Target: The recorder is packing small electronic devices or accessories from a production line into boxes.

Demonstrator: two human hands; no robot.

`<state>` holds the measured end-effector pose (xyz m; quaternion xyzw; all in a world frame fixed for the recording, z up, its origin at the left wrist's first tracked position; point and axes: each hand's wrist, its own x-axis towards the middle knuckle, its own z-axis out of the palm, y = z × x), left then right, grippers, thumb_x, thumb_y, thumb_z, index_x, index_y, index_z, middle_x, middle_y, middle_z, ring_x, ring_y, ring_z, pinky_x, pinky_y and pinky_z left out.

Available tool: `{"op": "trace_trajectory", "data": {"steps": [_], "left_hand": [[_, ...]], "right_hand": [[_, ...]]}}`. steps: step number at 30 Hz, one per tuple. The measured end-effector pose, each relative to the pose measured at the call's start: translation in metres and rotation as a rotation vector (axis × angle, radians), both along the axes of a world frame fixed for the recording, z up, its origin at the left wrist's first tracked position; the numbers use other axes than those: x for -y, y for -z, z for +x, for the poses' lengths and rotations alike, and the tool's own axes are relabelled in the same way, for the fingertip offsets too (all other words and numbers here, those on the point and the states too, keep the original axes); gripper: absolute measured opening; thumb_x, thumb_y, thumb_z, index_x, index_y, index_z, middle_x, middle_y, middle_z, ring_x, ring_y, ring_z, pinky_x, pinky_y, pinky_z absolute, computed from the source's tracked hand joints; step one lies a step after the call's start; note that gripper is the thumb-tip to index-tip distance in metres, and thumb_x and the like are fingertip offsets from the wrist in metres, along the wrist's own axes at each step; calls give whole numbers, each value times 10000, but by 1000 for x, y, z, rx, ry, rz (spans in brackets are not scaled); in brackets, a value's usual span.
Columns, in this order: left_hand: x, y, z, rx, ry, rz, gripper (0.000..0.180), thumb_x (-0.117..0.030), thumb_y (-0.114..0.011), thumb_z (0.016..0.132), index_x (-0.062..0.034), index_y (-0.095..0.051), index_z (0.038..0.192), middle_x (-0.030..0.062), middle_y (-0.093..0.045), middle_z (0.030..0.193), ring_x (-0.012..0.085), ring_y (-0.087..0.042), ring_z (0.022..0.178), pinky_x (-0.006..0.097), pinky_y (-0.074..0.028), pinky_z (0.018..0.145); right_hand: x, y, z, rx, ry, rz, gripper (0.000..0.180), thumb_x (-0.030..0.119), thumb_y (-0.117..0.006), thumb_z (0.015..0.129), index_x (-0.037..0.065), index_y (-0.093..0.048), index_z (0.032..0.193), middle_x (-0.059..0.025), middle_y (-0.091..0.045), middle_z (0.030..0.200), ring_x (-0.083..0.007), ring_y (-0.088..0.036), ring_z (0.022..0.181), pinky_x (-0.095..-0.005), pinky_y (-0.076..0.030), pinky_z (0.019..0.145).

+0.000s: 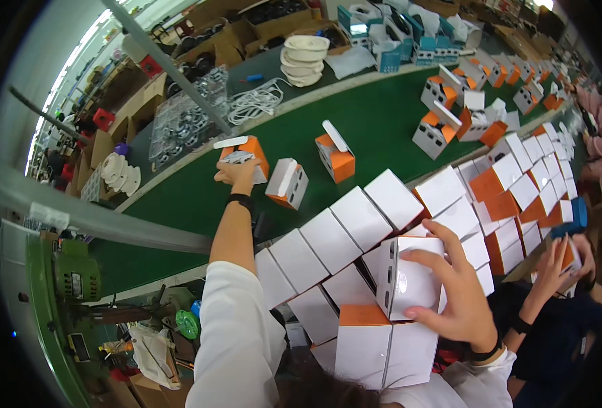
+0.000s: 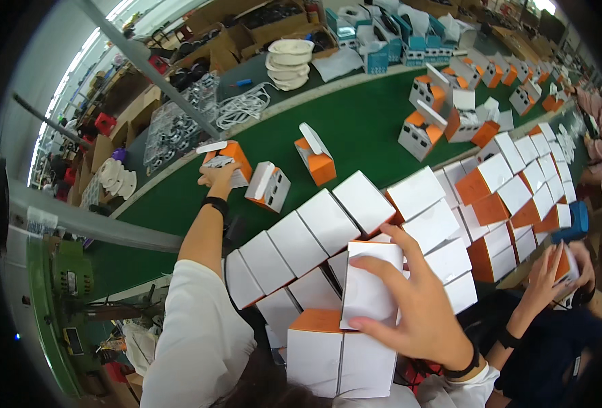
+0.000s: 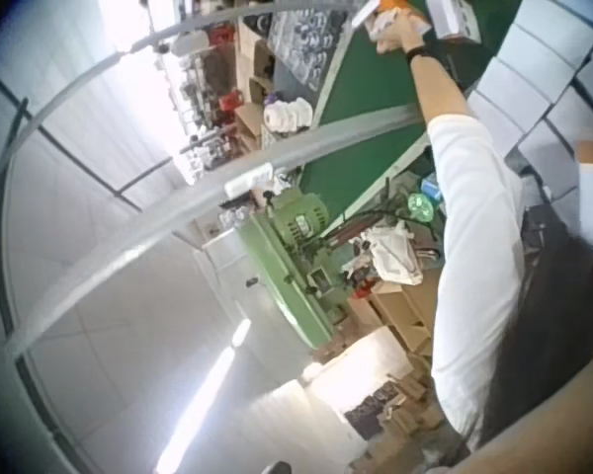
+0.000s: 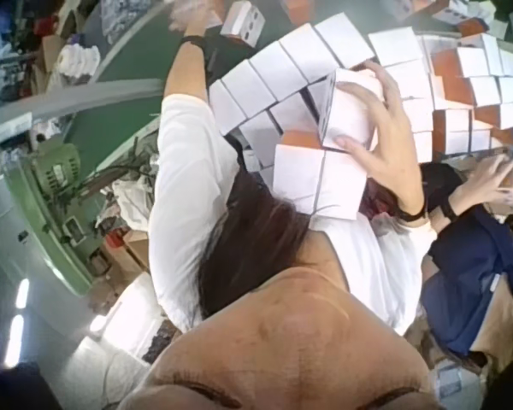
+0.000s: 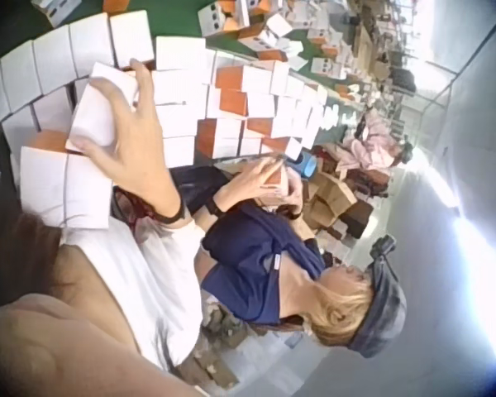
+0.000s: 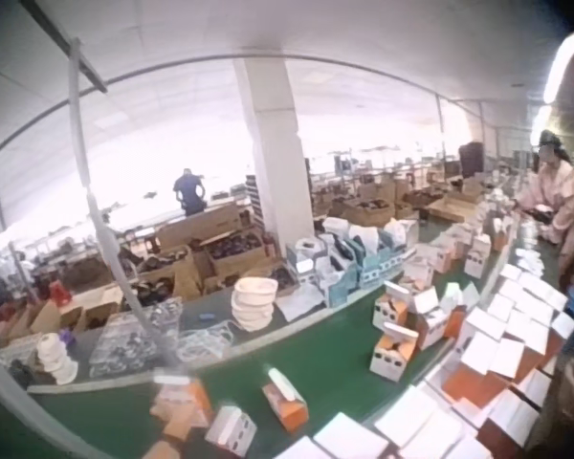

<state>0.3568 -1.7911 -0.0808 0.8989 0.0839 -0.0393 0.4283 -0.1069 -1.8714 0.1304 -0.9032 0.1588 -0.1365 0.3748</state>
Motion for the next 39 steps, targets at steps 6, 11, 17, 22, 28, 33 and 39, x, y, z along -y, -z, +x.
{"op": "trace_trajectory", "data": {"steps": [6,11,17,22,28,33,39], "left_hand": [[-29,-7,15,-669,269,-31,872,-188,-874,575,-30,-434,1311,191,-223,1433,373,-356,1270,697,-440,843],[-42,-122,13,-605,829,654,535,-192,-824,637,95,-610,1035,198,-652,848,265,-659,685,390,-575,596],[-20,-254,-151,-41,1447,15,599,-192,-799,714,33,-550,1210,114,-653,1034,142,-644,877,290,-522,816],[-40,-243,-273,593,1466,-273,1173,-335,-909,470,-19,-299,1421,202,-475,1347,323,-472,1260,387,-382,1027],[-42,-226,-273,725,1305,-328,936,-311,-834,445,10,-457,1240,176,-581,1104,329,-607,945,374,-495,797],[-51,-215,-274,825,1220,-260,911,-334,-843,417,-1,-515,1198,161,-617,1046,313,-639,887,349,-505,776],[-54,-218,-282,991,1204,-197,901,-314,-828,398,-12,-527,1192,159,-622,1037,316,-637,889,369,-513,777]], "right_hand": [[-11,-6,19,-24,136,-58,647,398,-833,599,79,-513,1062,-289,-316,1349,-460,-607,914,-411,-548,610],[-10,-3,25,35,69,17,646,230,-776,580,51,-463,1116,-262,-314,1358,-457,-585,946,-412,-515,763],[19,7,22,126,253,395,834,185,-653,506,37,-455,1302,-138,-499,1299,-247,-555,1118,-348,-425,967],[6,0,47,598,80,343,862,126,-671,561,17,-371,1362,-162,-569,1153,-241,-578,1029,-316,-434,900],[-5,-3,58,472,46,291,822,210,-706,710,1,-316,1403,-171,-505,1213,-267,-548,1015,-338,-428,888],[-10,-25,49,118,8,349,737,270,-625,860,-13,-265,1437,-202,-490,1178,-287,-497,1044,-346,-402,897],[-19,-5,40,364,-54,201,713,233,-573,899,-25,-209,1455,-235,-457,1217,-345,-456,1115,-357,-383,938]]}}
